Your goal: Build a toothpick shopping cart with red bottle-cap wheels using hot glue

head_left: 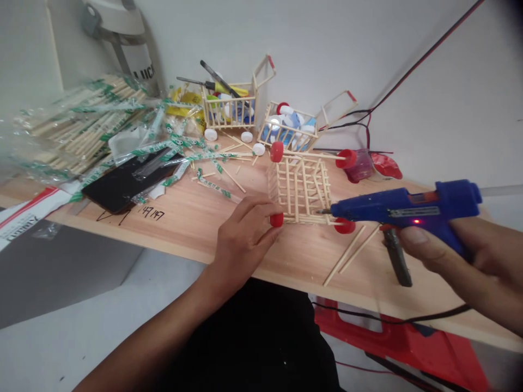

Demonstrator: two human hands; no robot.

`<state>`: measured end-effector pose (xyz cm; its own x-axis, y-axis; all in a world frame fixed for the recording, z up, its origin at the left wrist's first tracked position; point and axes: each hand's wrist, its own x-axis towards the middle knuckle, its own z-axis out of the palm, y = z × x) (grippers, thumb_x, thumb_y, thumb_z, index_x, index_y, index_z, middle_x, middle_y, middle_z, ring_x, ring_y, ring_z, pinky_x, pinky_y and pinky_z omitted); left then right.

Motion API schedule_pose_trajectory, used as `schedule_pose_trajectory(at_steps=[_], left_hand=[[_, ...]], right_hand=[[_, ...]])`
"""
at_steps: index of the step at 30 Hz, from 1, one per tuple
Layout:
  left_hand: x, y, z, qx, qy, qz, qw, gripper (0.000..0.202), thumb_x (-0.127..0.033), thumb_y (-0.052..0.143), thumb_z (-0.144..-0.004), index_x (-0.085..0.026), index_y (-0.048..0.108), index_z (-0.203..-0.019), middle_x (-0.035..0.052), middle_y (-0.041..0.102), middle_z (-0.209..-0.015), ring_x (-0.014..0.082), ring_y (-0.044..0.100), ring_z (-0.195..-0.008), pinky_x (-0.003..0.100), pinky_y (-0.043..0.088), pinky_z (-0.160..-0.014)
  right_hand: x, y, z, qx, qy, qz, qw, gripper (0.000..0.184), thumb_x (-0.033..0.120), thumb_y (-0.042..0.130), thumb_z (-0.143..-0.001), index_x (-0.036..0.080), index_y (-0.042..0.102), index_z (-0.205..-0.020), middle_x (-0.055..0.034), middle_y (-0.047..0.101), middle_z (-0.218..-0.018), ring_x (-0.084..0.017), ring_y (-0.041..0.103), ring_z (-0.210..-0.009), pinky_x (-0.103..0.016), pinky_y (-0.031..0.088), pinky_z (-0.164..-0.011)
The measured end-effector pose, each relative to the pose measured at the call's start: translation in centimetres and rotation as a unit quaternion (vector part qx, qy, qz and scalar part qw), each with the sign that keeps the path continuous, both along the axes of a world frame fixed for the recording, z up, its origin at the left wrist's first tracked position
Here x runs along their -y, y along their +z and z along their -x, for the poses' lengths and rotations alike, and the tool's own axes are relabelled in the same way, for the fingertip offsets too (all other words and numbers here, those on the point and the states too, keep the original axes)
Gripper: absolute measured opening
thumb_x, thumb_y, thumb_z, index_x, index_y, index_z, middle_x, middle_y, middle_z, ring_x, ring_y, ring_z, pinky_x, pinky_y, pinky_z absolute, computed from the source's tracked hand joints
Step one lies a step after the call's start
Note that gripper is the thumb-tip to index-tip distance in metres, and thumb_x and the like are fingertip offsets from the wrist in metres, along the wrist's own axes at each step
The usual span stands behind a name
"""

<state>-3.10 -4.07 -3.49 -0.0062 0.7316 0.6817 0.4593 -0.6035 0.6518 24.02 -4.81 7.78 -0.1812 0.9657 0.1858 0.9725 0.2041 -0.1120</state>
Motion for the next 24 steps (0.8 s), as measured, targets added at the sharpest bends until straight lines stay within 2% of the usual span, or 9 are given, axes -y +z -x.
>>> schedule_pose_trajectory(at_steps=[2, 7, 15, 24], left_hand=[[0.0, 0.0, 0.0, 0.001, -0.001, -0.001, 1.0, 0.018, -0.014, 0.067, -0.085, -0.019, 0.066, -0.102, 0.0064, 0.069, -0.104, 0.0166, 0.065, -0.104, 0.032, 0.056, -0.093], [0.0, -0.1, 0.0, 0.002, -0.005, 0.005, 1.0, 0.02, -0.013, 0.067, -0.084, -0.019, 0.065, -0.103, 0.0059, 0.068, -0.105, 0.0166, 0.064, -0.104, 0.032, 0.055, -0.094], [0.1, -0.1, 0.1, -0.005, -0.012, 0.008, 1.0, 0.023, -0.009, 0.069, -0.082, -0.017, 0.065, -0.104, 0.0063, 0.068, -0.105, 0.016, 0.064, -0.104, 0.031, 0.054, -0.094], [0.1, 0.0, 0.1, -0.002, -0.012, 0.007, 1.0, 0.023, -0.009, 0.067, -0.083, -0.019, 0.064, -0.104, 0.0058, 0.068, -0.105, 0.0158, 0.064, -0.104, 0.031, 0.055, -0.093]], right_hand=[[0.1, -0.4, 0.7, -0.034, -0.012, 0.013, 0.999, 0.061, 0.077, 0.039, -0.083, 0.024, 0.041, -0.052, 0.0027, 0.038, -0.043, -0.014, 0.039, -0.037, -0.028, 0.027, -0.036], [0.0, -0.9, 2.1, -0.081, -0.035, 0.079, 0.993, 0.061, 0.079, 0.039, -0.08, 0.024, 0.044, -0.053, 0.0011, 0.045, -0.046, -0.016, 0.044, -0.04, -0.029, 0.032, -0.038], [-0.4, -1.3, 2.7, -0.089, -0.032, 0.059, 0.994, 0.06, 0.079, 0.039, -0.079, 0.024, 0.042, -0.053, 0.0011, 0.044, -0.043, -0.015, 0.043, -0.036, -0.028, 0.03, -0.037], [-0.5, -1.6, 2.6, -0.102, -0.033, 0.074, 0.991, 0.06, 0.078, 0.042, -0.079, 0.024, 0.04, -0.052, 0.0008, 0.042, -0.043, -0.013, 0.039, -0.037, -0.028, 0.027, -0.037]])
